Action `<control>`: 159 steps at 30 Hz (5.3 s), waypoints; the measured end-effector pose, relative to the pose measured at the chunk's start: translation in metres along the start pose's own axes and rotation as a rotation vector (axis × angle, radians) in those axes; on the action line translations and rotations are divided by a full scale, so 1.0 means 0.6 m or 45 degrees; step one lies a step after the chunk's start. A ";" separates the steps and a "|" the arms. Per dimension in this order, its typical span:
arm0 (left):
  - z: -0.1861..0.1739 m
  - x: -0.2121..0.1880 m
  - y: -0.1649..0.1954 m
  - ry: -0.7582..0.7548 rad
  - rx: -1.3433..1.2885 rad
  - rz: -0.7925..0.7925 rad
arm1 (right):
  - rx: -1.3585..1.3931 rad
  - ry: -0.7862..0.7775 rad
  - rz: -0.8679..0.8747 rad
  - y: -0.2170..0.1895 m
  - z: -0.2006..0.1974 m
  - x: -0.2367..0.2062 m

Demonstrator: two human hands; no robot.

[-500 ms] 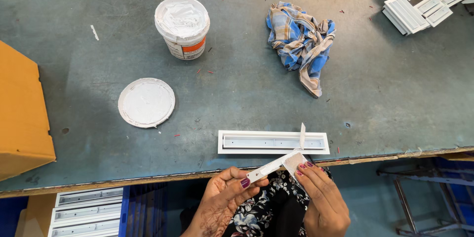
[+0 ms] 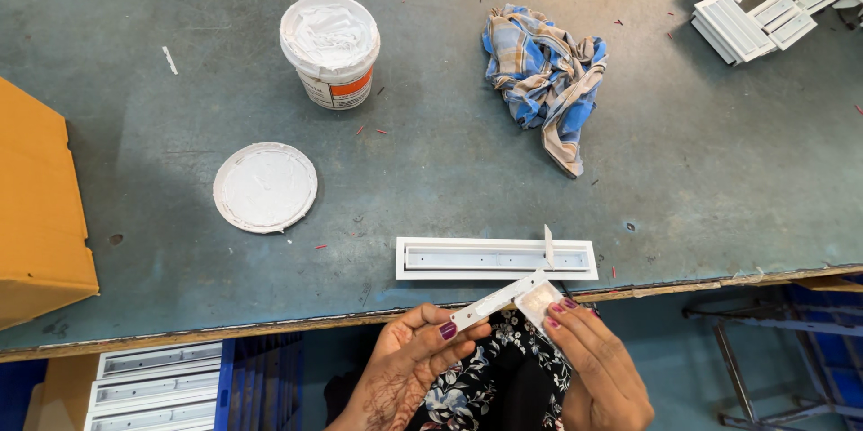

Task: The person scrapes a white plastic housing with a metal scraper, then inserts an LED strip into the housing and presses it into place. They handle the assembled unit and place it on the table, then wipe the table with a cloth.

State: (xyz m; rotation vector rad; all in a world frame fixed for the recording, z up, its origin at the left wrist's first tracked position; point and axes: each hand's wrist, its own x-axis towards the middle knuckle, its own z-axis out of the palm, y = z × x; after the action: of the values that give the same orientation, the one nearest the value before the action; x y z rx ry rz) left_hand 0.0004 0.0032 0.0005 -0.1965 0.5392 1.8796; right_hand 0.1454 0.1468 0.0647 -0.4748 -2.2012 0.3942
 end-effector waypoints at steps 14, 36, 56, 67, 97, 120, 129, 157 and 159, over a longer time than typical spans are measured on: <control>0.020 -0.006 -0.020 -0.036 0.020 -0.090 | 0.083 -0.250 -0.155 -0.010 0.018 -0.047; 0.019 0.002 -0.037 -0.115 0.076 -0.056 | -0.298 -0.962 -0.713 0.157 -0.022 -0.104; 0.015 0.005 -0.032 -0.104 0.140 -0.002 | -0.003 -0.388 -0.041 -0.006 -0.050 0.017; 0.009 0.008 -0.032 -0.137 0.147 -0.006 | 0.050 -0.151 0.027 -0.028 -0.020 0.029; 0.014 0.003 -0.033 -0.174 0.103 -0.030 | 0.016 -0.510 -0.310 0.043 -0.050 -0.035; 0.018 0.002 -0.023 -0.200 0.111 -0.009 | 0.049 -0.119 -0.107 -0.031 -0.006 -0.008; 0.024 0.001 -0.004 -0.159 0.141 -0.032 | 0.038 -0.389 -0.256 -0.004 -0.036 0.026; 0.018 0.003 0.012 -0.028 0.021 -0.079 | -0.080 -0.003 0.037 -0.003 -0.002 0.027; 0.017 0.003 0.011 -0.041 0.008 -0.066 | -0.095 -0.012 0.047 -0.003 0.000 0.025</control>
State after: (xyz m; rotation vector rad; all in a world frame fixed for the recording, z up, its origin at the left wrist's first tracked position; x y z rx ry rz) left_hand -0.0051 0.0074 0.0107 -0.1746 0.5131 1.8274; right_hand 0.1362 0.1523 0.0751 -0.5560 -2.2249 0.3358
